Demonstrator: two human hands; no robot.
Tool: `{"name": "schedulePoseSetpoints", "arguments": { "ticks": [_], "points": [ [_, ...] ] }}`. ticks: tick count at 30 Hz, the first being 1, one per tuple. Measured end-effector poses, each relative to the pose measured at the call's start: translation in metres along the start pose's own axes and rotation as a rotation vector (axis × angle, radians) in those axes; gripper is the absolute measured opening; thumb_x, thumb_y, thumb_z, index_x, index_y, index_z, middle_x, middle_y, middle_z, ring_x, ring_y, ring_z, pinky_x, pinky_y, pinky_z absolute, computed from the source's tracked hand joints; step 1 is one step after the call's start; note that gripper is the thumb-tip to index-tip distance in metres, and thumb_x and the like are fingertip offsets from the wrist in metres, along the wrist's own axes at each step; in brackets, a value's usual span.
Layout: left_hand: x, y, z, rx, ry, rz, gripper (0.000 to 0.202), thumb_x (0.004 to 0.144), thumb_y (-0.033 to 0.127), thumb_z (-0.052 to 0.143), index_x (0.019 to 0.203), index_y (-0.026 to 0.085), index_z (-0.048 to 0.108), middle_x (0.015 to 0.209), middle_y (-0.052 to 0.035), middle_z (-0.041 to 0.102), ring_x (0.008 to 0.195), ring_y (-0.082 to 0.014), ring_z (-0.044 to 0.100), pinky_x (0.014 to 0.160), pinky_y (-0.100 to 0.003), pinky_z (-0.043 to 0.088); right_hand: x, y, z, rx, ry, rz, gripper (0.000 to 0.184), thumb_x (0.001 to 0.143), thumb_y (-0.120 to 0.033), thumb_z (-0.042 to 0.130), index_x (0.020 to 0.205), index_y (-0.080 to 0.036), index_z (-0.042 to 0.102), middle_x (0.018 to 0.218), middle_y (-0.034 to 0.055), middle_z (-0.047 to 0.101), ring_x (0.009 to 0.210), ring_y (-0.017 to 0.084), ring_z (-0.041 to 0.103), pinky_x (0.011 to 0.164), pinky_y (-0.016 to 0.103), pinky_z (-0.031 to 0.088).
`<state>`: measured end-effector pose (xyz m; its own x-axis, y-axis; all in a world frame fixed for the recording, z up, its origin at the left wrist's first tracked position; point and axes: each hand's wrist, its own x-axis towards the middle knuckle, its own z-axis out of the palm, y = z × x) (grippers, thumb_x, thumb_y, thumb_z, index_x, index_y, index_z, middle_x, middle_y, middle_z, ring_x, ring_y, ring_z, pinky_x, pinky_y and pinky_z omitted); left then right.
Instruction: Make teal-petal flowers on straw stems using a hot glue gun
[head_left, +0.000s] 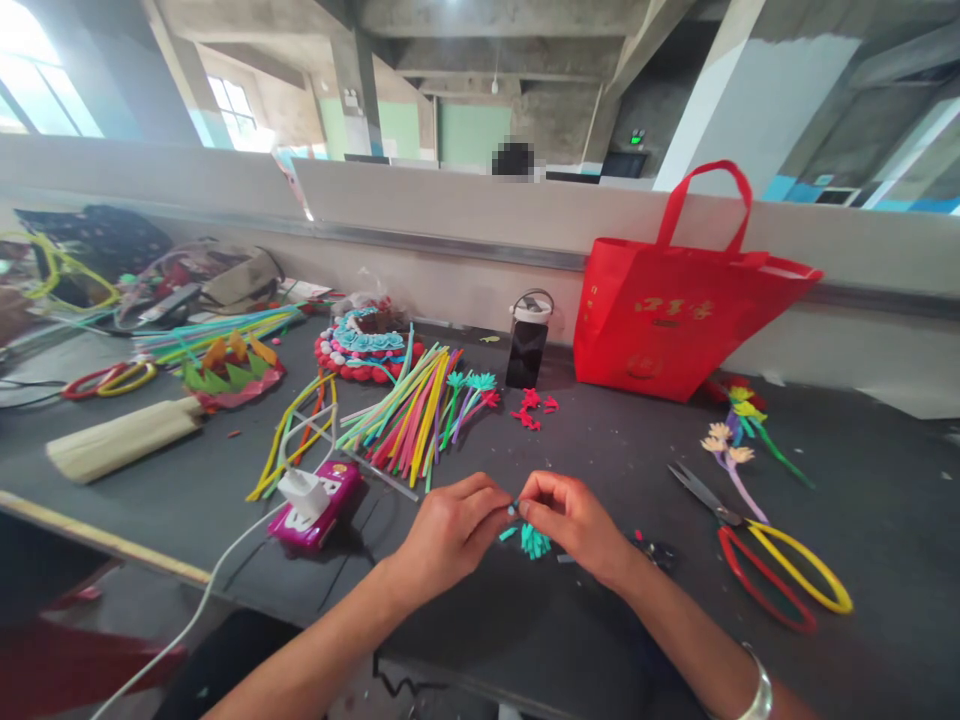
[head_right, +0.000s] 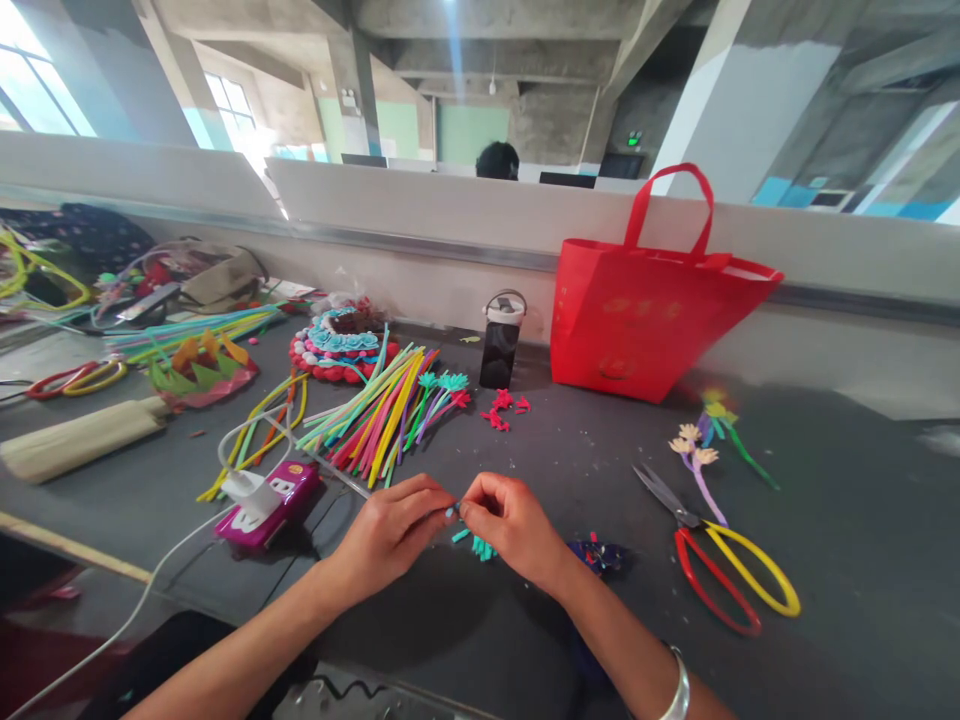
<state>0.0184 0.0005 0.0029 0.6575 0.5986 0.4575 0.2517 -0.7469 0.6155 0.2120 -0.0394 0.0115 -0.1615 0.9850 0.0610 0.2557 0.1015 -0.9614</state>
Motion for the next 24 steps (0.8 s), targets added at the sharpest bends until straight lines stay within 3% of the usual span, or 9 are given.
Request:
{"name": "schedulePoseSetpoints", "arguments": {
  "ticks": [4,7,10,13,15,17,19,21,24],
  "points": [
    [0.004,0.002,-0.007,-0.136,-0.044,-0.040,0.018,0.094,0.026,0.053,0.092,0.015,0.067,0.080,-0.0044,0.060,0.073,-0.0127,0.058,0.066,-0.023,0.043,0.000,0.001,0.000,-0.015,-0.016,-0.009,0.018,0.083,-0.031,0.058,0.071,-0.018,0.054,0.061,-0.0052,0.045,0.057,0.010,0.041,0.053,0.022,0.033],
    [0.006,0.006,-0.008,-0.215,0.002,-0.140,0.019,0.090,0.028,0.059,0.079,0.015,0.068,0.072,-0.0022,0.057,0.067,-0.0119,0.053,0.062,-0.024,0.039,-0.003,-0.001,0.002,-0.103,-0.023,-0.074,0.016,0.085,-0.026,0.056,0.070,-0.019,0.052,0.062,-0.0056,0.045,0.058,0.010,0.042,0.055,0.022,0.035],
    [0.008,0.009,-0.005,-0.488,0.022,-0.432,0.022,0.081,0.032,0.067,0.067,0.015,0.065,0.060,0.0013,0.052,0.057,-0.0098,0.045,0.054,-0.022,0.032,-0.006,-0.003,0.006,-0.270,0.017,-0.245,0.015,0.087,-0.019,0.053,0.072,-0.020,0.050,0.068,-0.0037,0.048,0.065,0.012,0.046,0.061,0.024,0.038],
    [0.009,0.006,-0.001,-0.924,-0.056,-0.776,0.022,0.070,0.030,0.071,0.061,0.015,0.057,0.048,0.0072,0.039,0.043,-0.0050,0.025,0.043,-0.021,0.016,-0.007,-0.001,0.009,-0.532,0.045,-0.494,0.015,0.088,-0.012,0.048,0.075,-0.020,0.049,0.072,-0.0004,0.051,0.071,0.015,0.047,0.067,0.029,0.038],
    [0.009,0.003,0.000,-1.133,-0.131,-0.897,0.021,0.066,0.027,0.070,0.060,0.016,0.053,0.045,0.0095,0.034,0.040,-0.0032,0.014,0.041,-0.021,0.009,-0.007,0.003,0.009,-0.702,0.052,-0.623,0.016,0.089,-0.011,0.046,0.076,-0.020,0.050,0.073,0.0019,0.052,0.073,0.018,0.045,0.070,0.032,0.038],
    [0.010,0.001,0.001,-1.231,-0.198,-0.936,0.020,0.066,0.028,0.069,0.062,0.015,0.054,0.046,0.0097,0.034,0.039,-0.0025,0.012,0.041,-0.021,0.008,-0.006,0.007,0.007,-0.782,0.065,-0.676,0.016,0.090,-0.012,0.045,0.077,-0.020,0.052,0.075,0.0038,0.054,0.074,0.019,0.044,0.072,0.034,0.038],
    [0.010,0.001,0.002,-1.182,-0.200,-0.923,0.024,0.070,0.035,0.069,0.066,0.015,0.056,0.050,0.0082,0.038,0.039,-0.0025,0.015,0.040,-0.020,0.010,-0.004,0.009,0.006,-0.712,0.086,-0.629,0.016,0.089,-0.014,0.047,0.075,-0.020,0.053,0.073,0.0029,0.054,0.073,0.019,0.045,0.073,0.034,0.038],
    [0.010,0.003,0.003,-0.938,-0.069,-0.822,0.028,0.076,0.040,0.068,0.069,0.015,0.058,0.056,0.0052,0.045,0.042,-0.0040,0.026,0.040,-0.019,0.017,-0.001,0.010,0.004,-0.519,0.127,-0.465,0.014,0.086,-0.017,0.051,0.073,-0.021,0.053,0.071,0.0006,0.053,0.071,0.017,0.047,0.070,0.032,0.039],
    [0.008,0.004,0.003,-0.363,0.176,-0.478,0.022,0.082,0.037,0.067,0.088,0.016,0.067,0.078,-0.0019,0.059,0.062,-0.0100,0.051,0.052,-0.020,0.038,0.001,0.008,0.001,-0.300,0.190,-0.223,0.013,0.086,-0.023,0.053,0.073,-0.021,0.055,0.067,-0.0020,0.052,0.064,0.014,0.049,0.062,0.026,0.039]
  ]
}}
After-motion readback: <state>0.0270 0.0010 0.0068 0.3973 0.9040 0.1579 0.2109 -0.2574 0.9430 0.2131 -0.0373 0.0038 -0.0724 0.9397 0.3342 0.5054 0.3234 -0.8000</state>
